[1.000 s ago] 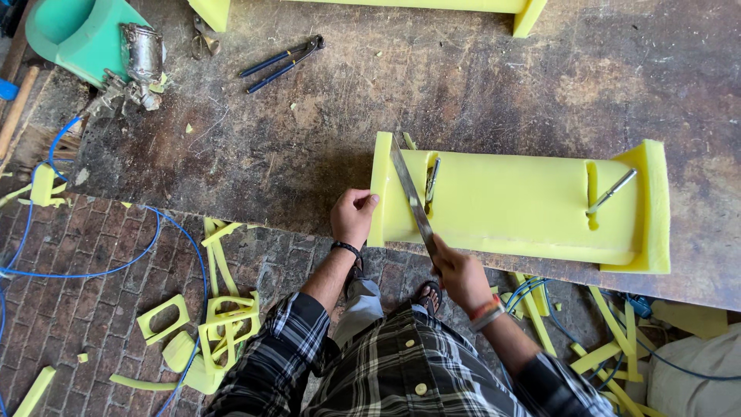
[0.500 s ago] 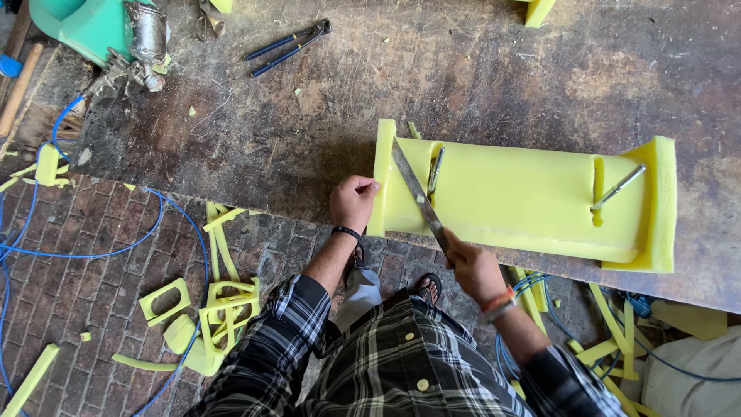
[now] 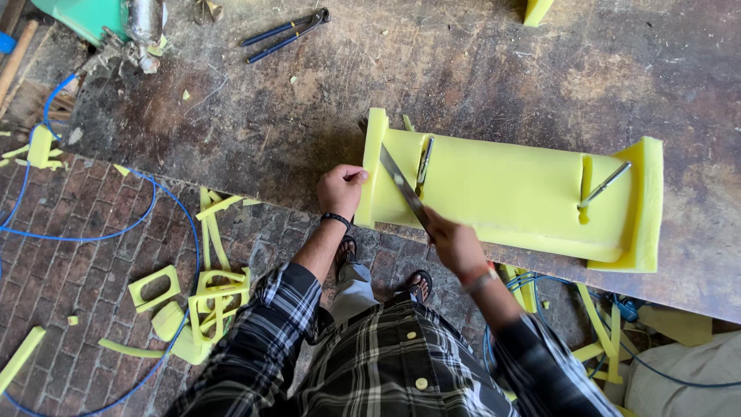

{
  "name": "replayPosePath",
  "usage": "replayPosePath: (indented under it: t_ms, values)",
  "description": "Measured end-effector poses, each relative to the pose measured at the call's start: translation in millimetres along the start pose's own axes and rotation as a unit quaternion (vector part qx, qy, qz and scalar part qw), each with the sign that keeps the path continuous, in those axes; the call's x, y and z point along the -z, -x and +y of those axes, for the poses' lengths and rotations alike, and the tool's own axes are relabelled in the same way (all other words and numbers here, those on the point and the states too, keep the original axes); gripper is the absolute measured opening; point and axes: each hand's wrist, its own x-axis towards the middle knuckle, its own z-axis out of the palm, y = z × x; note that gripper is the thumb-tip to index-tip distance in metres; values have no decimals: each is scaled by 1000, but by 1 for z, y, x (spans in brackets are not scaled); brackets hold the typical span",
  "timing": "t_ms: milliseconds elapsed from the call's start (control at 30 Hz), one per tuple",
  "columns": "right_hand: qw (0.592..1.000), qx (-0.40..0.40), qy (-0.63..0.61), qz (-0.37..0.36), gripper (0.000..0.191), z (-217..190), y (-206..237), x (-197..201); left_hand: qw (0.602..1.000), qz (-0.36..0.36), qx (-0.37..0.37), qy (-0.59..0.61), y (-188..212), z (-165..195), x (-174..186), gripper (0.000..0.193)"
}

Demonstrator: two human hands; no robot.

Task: The person uses a metal file to shape and smooth the edges of a yellow foam piece mounted on a metal frame. The person repeatedly files the foam, removes loose pieces, and repositions the foam to work on different sides.

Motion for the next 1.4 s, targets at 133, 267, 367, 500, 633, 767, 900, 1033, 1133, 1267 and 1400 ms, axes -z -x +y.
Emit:
replayPosePath:
  t_ms: [133, 267, 367, 500, 633, 767, 900, 1033, 1133, 1267, 1400]
  values:
    - [999, 35, -21, -14, 45, -5, -6, -9, 1000, 19, -16, -4, 4, 0, 1, 11]
    - [999, 45, -3, -15, 50, 14, 45, -7, 1000, -2, -16, -4, 3, 2, 6, 11]
    - [999, 26, 20, -26, 51, 13, 42, -13, 1000, -12, -9, -6, -2, 8, 10, 10]
    - [1000, 16, -23, -13, 50, -4, 16, -35, 1000, -7, -25, 17, 3, 7, 12, 13]
    - [997, 53, -63, -12, 51, 4, 33, -48, 998, -27, -19, -47, 15, 0, 20, 17]
    - [997, 44, -61, -21, 54, 19, 72, -53, 997, -33, -10, -70, 12, -2, 22, 17]
    - [990, 124, -57, 22, 51, 10, 48, -68, 995, -32, -31, -91, 8, -1, 22, 17]
    - [992, 43, -119, -15, 50, 1, 26, -84, 994, -20, -44, -94, 14, -1, 22, 16]
    - [991, 85, -98, -22, 57, 16, 52, -91, 994, -30, -8, -102, 18, -4, 22, 14]
    - [984, 176, -26, 14, 59, 42, 110, -87, 997, -7, -39, -73, 14, -9, 26, 13]
    - [988, 47, -133, -64, 51, 26, 82, -91, 998, -5, -51, -45, 9, -10, 27, 12]
